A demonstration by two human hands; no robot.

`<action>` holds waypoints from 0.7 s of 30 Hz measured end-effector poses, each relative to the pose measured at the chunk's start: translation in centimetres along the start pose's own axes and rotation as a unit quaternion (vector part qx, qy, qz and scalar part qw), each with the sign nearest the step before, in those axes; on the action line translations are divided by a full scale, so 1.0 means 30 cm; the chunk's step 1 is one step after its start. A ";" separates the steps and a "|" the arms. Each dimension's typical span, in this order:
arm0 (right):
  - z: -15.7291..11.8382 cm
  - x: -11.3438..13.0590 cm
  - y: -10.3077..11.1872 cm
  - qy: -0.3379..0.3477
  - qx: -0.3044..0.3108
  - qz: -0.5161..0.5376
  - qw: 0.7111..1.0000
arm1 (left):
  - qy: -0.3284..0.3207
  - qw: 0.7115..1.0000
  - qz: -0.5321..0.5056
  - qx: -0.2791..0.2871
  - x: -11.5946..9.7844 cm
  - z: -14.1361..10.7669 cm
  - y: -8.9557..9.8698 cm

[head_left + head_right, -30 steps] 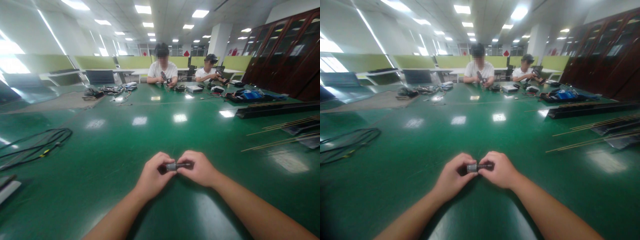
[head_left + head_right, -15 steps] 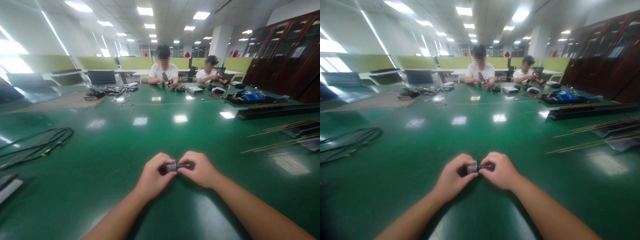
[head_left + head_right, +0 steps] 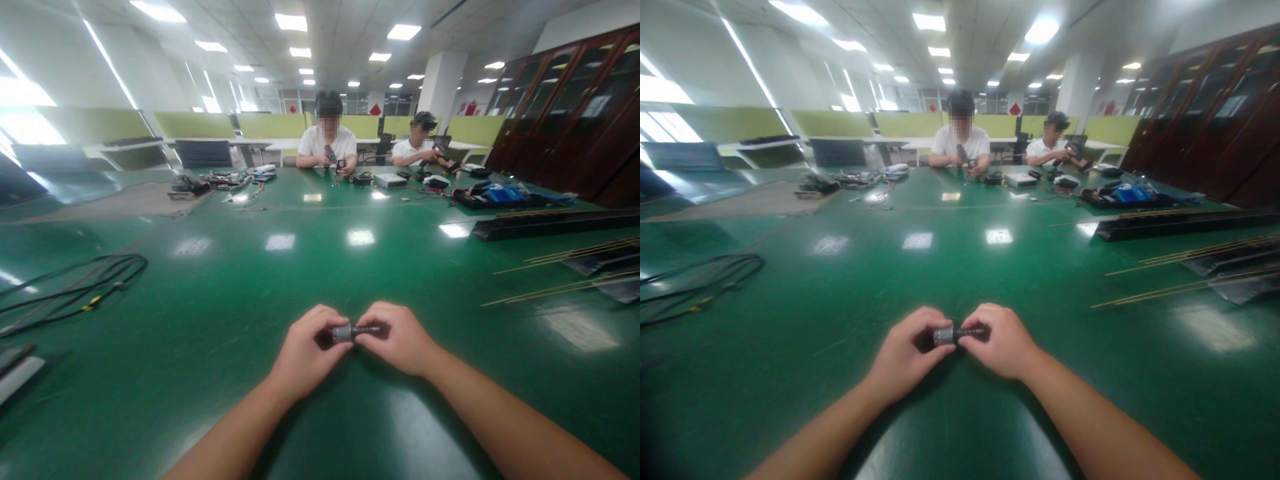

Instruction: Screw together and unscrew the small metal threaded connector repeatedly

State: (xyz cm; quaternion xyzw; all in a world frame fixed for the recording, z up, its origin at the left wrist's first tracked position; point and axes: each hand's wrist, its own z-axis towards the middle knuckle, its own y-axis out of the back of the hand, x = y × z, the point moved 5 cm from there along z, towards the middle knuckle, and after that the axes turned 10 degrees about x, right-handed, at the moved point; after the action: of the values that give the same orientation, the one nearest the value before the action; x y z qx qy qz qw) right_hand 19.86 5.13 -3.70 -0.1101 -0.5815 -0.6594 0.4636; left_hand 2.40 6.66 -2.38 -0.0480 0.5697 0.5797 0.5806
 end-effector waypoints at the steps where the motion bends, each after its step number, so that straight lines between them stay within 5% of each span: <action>1: 0.000 0.000 0.001 0.000 -0.001 0.000 1.000 | 0.000 1.000 0.000 -0.002 0.001 0.000 0.001; 21: 0.002 0.004 0.007 -0.009 -0.003 0.001 1.000 | 0.006 1.000 0.010 -0.008 0.002 -0.002 0.008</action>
State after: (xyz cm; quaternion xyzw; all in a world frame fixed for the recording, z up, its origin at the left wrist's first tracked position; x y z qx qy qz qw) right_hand 19.92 5.16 -3.48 -0.1184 -0.5835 -0.6600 0.4582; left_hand 2.16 6.74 -2.31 -0.0503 0.5691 0.5892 0.5713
